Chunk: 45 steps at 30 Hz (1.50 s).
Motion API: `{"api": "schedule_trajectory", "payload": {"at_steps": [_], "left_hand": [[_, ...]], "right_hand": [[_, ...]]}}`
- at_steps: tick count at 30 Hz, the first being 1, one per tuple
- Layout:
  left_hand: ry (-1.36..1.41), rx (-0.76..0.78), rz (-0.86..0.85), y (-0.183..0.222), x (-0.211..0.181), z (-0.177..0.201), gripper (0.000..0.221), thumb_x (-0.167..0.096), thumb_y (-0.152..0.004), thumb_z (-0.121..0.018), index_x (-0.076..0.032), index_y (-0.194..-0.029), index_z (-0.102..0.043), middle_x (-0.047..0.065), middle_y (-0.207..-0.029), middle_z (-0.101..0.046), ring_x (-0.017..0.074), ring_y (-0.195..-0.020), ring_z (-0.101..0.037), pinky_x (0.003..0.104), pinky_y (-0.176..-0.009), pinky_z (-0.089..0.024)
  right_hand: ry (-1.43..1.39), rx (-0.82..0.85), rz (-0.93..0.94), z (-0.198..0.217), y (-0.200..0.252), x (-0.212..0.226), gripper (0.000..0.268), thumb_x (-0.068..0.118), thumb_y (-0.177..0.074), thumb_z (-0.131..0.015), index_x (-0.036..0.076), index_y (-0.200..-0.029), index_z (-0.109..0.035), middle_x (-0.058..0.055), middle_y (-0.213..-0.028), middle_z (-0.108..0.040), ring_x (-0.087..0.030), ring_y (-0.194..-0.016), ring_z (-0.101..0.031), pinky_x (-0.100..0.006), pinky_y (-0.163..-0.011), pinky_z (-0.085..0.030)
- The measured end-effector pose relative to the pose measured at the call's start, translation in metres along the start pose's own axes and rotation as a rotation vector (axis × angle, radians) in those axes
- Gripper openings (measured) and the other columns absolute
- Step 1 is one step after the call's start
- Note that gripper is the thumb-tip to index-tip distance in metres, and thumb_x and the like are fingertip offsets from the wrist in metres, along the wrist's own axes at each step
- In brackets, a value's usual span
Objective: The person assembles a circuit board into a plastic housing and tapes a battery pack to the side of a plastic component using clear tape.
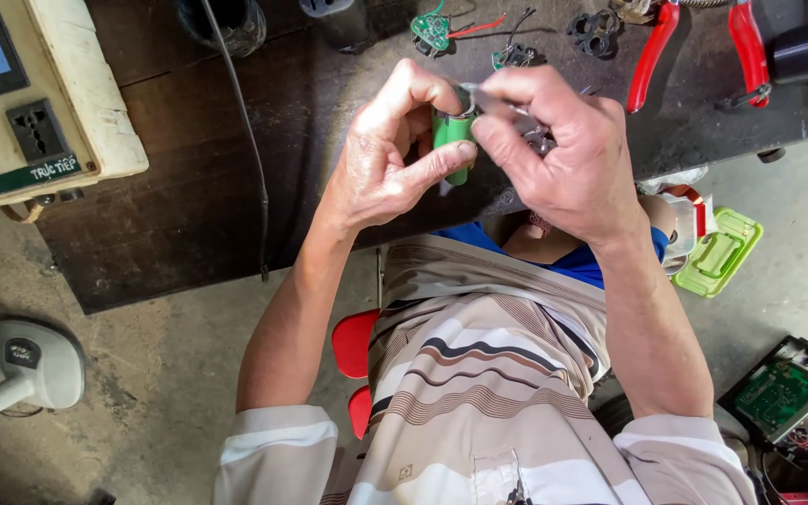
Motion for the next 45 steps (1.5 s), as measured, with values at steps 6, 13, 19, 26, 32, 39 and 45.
{"api": "schedule_trajectory", "payload": {"at_steps": [6,13,19,26,32,39,45], "left_hand": [[0.063,-0.023,0.048,0.000,0.004,0.001,0.026,-0.012,-0.101,-0.070,-0.007,-0.109,-0.046,0.006,-0.093,-0.053,0.0137,-0.073,-0.060,0.023,-0.061,-0.044],[0.112,-0.001,0.057,0.001,0.004,0.001,0.028,-0.015,-0.100,-0.070,-0.008,-0.107,-0.044,0.008,-0.104,-0.058,0.0127,-0.074,-0.057,0.022,-0.063,-0.044],[0.060,0.026,-0.013,0.002,0.000,0.002,0.025,-0.015,-0.100,-0.069,-0.008,-0.104,-0.045,0.011,-0.109,-0.056,0.0122,-0.068,-0.052,0.022,-0.060,-0.044],[-0.054,0.043,-0.080,0.004,-0.003,0.001,0.023,-0.017,-0.100,-0.070,-0.008,-0.101,-0.050,0.008,-0.108,-0.056,0.0101,-0.063,-0.042,0.023,-0.059,-0.039],[-0.051,0.014,-0.062,0.004,-0.003,0.002,0.020,-0.009,-0.098,-0.073,-0.008,-0.102,-0.053,0.006,-0.110,-0.056,0.0097,-0.066,-0.046,0.023,-0.060,-0.041],[-0.092,0.026,-0.104,0.004,-0.005,0.003,0.022,-0.016,-0.099,-0.072,-0.009,-0.102,-0.051,0.004,-0.106,-0.057,0.0111,-0.065,-0.038,0.024,-0.059,-0.037],[-0.096,0.030,-0.132,0.005,-0.008,0.002,0.022,-0.019,-0.100,-0.070,-0.009,-0.101,-0.049,0.005,-0.103,-0.057,0.0125,-0.064,-0.035,0.026,-0.058,-0.034]], "right_hand": [[-0.164,-0.023,0.154,-0.002,-0.006,0.001,0.010,-0.007,-0.103,-0.078,-0.010,-0.107,-0.069,-0.014,-0.094,-0.073,-0.025,-0.082,-0.065,-0.037,-0.080,-0.054],[-0.213,-0.004,0.165,-0.003,-0.007,0.001,0.012,-0.009,-0.103,-0.079,-0.011,-0.112,-0.071,-0.019,-0.099,-0.074,-0.025,-0.082,-0.068,-0.036,-0.079,-0.055],[-0.183,0.011,0.185,-0.003,-0.005,0.006,0.009,-0.010,-0.104,-0.078,-0.009,-0.111,-0.072,-0.017,-0.096,-0.073,-0.025,-0.083,-0.068,-0.036,-0.079,-0.055],[-0.119,0.078,0.195,0.009,-0.007,0.021,0.008,-0.010,-0.101,-0.081,-0.011,-0.102,-0.073,-0.020,-0.100,-0.069,-0.028,-0.091,-0.068,-0.035,-0.082,-0.054],[0.017,0.151,0.314,0.012,-0.014,0.023,0.010,-0.013,-0.104,-0.078,-0.015,-0.106,-0.068,-0.026,-0.101,-0.068,-0.033,-0.083,-0.063,-0.041,-0.076,-0.049],[0.046,0.153,0.287,0.009,-0.012,0.023,0.007,-0.012,-0.108,-0.076,-0.016,-0.107,-0.070,-0.028,-0.104,-0.070,-0.035,-0.088,-0.066,-0.041,-0.079,-0.050],[0.017,0.150,0.233,0.008,-0.011,0.023,0.006,-0.012,-0.105,-0.076,-0.012,-0.102,-0.072,-0.023,-0.096,-0.069,-0.033,-0.087,-0.067,-0.040,-0.079,-0.051]]}}
Point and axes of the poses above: each hand's wrist, its own y-axis away from the middle knuckle, its own z-axis out of the back of the hand, x = y × z, the point moved 5 cm from there along -y, towards the middle knuckle
